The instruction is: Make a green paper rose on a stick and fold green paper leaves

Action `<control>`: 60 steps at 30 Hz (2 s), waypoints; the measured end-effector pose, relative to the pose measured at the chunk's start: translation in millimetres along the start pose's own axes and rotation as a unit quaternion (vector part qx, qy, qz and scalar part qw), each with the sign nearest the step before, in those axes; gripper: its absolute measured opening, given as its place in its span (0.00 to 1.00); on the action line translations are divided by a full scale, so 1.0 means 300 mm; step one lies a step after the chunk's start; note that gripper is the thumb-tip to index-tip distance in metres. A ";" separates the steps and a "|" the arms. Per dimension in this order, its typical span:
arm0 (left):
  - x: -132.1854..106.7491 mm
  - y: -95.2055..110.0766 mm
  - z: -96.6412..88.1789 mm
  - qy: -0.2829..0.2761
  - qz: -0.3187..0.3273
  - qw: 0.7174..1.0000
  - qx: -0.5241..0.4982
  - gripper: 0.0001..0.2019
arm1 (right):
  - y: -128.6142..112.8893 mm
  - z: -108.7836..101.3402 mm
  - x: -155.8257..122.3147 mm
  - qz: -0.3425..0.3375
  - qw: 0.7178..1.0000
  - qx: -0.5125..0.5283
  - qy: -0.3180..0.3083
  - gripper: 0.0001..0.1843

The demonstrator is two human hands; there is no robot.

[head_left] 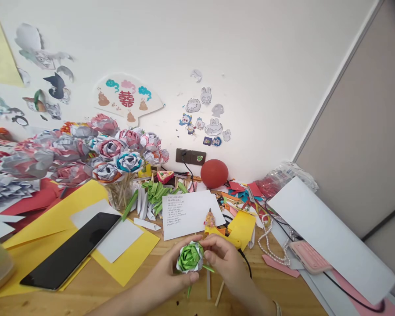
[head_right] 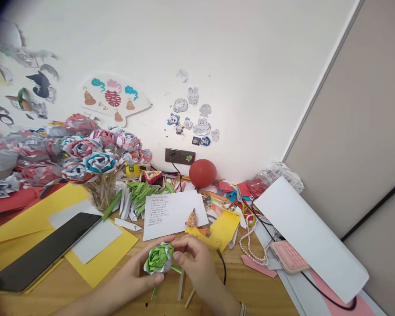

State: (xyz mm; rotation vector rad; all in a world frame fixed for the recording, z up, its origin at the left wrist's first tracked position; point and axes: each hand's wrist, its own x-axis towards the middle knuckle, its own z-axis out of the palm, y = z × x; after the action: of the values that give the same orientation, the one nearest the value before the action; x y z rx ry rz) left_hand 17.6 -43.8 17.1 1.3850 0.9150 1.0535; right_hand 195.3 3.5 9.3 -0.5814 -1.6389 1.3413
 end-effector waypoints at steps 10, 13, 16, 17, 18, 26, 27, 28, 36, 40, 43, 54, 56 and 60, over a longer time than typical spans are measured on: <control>-0.008 0.008 0.007 0.014 0.011 0.999 0.027 0.39 | 0.012 0.027 -0.003 -0.037 0.999 0.017 0.009 0.14; -0.009 0.011 0.006 0.012 0.010 1.000 0.023 0.39 | 0.009 0.023 -0.006 -0.057 0.998 -0.035 0.006 0.14; -0.008 0.014 0.009 0.018 0.006 0.999 0.028 0.40 | 0.004 0.017 -0.012 -0.099 0.985 -0.138 0.006 0.12; -0.008 0.015 0.011 0.022 0.005 0.999 0.030 0.40 | 0.001 0.016 -0.014 -0.114 0.978 -0.175 0.009 0.11; -0.007 0.015 0.013 0.026 0.005 0.999 0.030 0.40 | -0.004 0.014 -0.016 -0.127 0.970 -0.208 0.011 0.11; -0.004 0.017 0.019 0.055 -0.001 0.998 0.022 0.40 | -0.052 0.008 -0.030 -0.168 0.936 -0.308 -0.037 0.21; -0.004 0.019 0.018 0.060 0.000 0.998 0.025 0.40 | -0.052 0.008 -0.032 -0.176 0.930 -0.321 -0.041 0.22; -0.004 0.022 0.017 0.064 0.000 0.998 0.028 0.39 | -0.050 0.009 -0.033 -0.187 0.922 -0.337 -0.044 0.23; -0.018 0.043 0.016 0.061 -0.009 0.997 0.056 0.37 | -0.070 0.016 -0.032 -0.267 0.843 -0.466 -0.042 0.25; -0.019 0.028 0.018 0.044 -0.011 0.998 0.043 0.37 | -0.100 0.017 -0.032 -0.278 0.824 -0.491 -0.051 0.23; -0.020 0.009 0.015 0.034 -0.005 0.998 0.045 0.36 | -0.113 0.018 -0.032 -0.266 0.825 -0.494 -0.067 0.20; -0.019 0.013 0.004 0.053 -0.007 0.991 0.121 0.31 | -0.094 0.019 -0.027 -0.210 0.871 -0.443 -0.037 0.15; -0.019 0.028 0.007 0.061 -0.007 0.988 0.141 0.29 | -0.095 0.022 -0.024 -0.212 0.858 -0.469 -0.013 0.15; -0.018 0.032 0.010 0.064 0.031 0.979 0.192 0.27 | -0.101 0.020 -0.020 -0.225 0.843 -0.488 0.005 0.14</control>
State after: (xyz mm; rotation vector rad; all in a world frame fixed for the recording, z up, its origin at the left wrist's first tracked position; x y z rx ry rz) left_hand 18.5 -50.6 26.3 1.6864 1.2243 1.0591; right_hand 198.5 -13.5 35.5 -0.6960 -2.2240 0.0777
